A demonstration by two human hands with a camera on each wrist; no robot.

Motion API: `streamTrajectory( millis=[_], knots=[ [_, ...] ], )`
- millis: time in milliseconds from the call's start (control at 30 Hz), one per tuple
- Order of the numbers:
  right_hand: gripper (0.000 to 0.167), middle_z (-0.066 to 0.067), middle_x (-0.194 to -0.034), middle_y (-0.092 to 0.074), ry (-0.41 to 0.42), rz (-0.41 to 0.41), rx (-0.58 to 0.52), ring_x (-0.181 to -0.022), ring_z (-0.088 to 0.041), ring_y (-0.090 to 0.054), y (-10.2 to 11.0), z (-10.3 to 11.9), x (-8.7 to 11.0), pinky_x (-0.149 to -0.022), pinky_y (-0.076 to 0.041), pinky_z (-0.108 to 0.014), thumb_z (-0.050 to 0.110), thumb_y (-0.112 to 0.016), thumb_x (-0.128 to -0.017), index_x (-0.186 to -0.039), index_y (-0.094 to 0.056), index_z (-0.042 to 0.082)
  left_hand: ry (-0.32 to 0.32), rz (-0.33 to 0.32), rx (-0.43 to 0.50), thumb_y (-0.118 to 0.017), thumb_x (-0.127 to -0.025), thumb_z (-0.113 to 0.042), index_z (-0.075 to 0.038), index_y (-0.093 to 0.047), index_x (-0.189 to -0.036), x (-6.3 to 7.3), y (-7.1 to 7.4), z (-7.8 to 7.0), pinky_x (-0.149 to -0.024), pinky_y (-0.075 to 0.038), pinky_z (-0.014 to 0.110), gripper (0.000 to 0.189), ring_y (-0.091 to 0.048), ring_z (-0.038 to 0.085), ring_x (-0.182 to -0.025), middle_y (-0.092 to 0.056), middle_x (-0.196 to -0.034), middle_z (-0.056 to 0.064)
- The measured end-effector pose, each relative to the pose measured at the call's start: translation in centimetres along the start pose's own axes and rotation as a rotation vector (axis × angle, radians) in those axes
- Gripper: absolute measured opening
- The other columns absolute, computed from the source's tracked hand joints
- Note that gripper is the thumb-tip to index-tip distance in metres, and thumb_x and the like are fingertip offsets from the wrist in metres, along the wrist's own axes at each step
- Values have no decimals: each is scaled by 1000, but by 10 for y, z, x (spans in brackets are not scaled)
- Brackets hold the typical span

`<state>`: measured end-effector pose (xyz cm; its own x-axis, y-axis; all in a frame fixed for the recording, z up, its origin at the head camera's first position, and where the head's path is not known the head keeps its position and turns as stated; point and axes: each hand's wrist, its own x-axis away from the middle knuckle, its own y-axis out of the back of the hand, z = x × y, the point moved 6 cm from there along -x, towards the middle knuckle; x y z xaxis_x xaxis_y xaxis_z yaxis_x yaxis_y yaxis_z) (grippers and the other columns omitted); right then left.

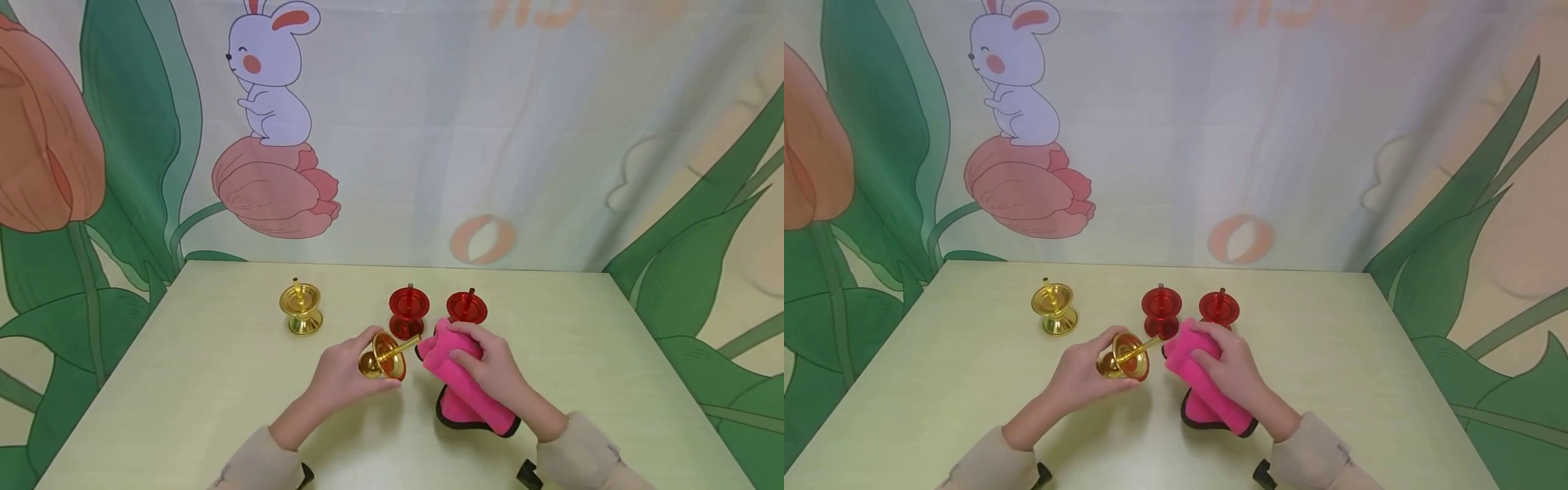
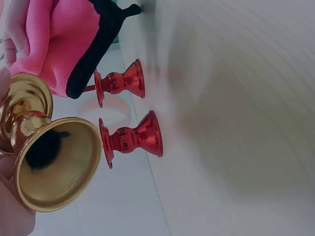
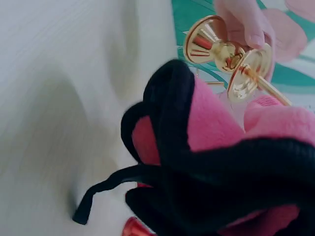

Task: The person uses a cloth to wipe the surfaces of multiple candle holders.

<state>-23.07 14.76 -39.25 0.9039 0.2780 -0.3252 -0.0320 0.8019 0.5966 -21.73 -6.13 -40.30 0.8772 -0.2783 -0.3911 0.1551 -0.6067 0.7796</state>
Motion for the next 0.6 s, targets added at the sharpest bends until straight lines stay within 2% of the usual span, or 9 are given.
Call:
streamTrajectory(
  millis=[100,233,367,600],
  knots=[
    [34,-14,-107,-59,-137,24,-183,-88,-22,-55,1,-10,-2,-64,-50,-22,5,-61,-81,-113,-55,7,11,-33,62,-79,-52,-48,-21,-50,-116,1,2,0,-58,-43,20,75,-57,7,-69,-66,-87,-2],
    [33,-17,-106,-58,-227,65,-317,-87,-20,-56,-5,-15,-3,-68,-49,-23,7,-60,-82,-113,-54,5,-4,-48,104,-79,-53,-48,-19,-50,-118,2,-1,-7,-62,-46,22,77,-60,9,-76,-66,-94,0],
    [33,-16,-107,-57,-271,109,-349,-87,-18,-55,-16,-14,-3,-70,-49,-25,9,-60,-82,-114,-53,6,-36,-52,123,-79,-53,-46,-20,-49,-121,2,-5,-16,-68,-50,27,79,-61,12,-85,-65,-99,0],
    [32,-15,-108,-57,-228,157,-313,-85,-20,-56,-30,-6,-2,-70,-48,-25,6,-59,-82,-112,-53,6,-119,-73,99,-78,-54,-49,-15,-48,-122,3,-8,-26,-70,-51,26,81,-61,13,-89,-64,-106,3]
  ],
)
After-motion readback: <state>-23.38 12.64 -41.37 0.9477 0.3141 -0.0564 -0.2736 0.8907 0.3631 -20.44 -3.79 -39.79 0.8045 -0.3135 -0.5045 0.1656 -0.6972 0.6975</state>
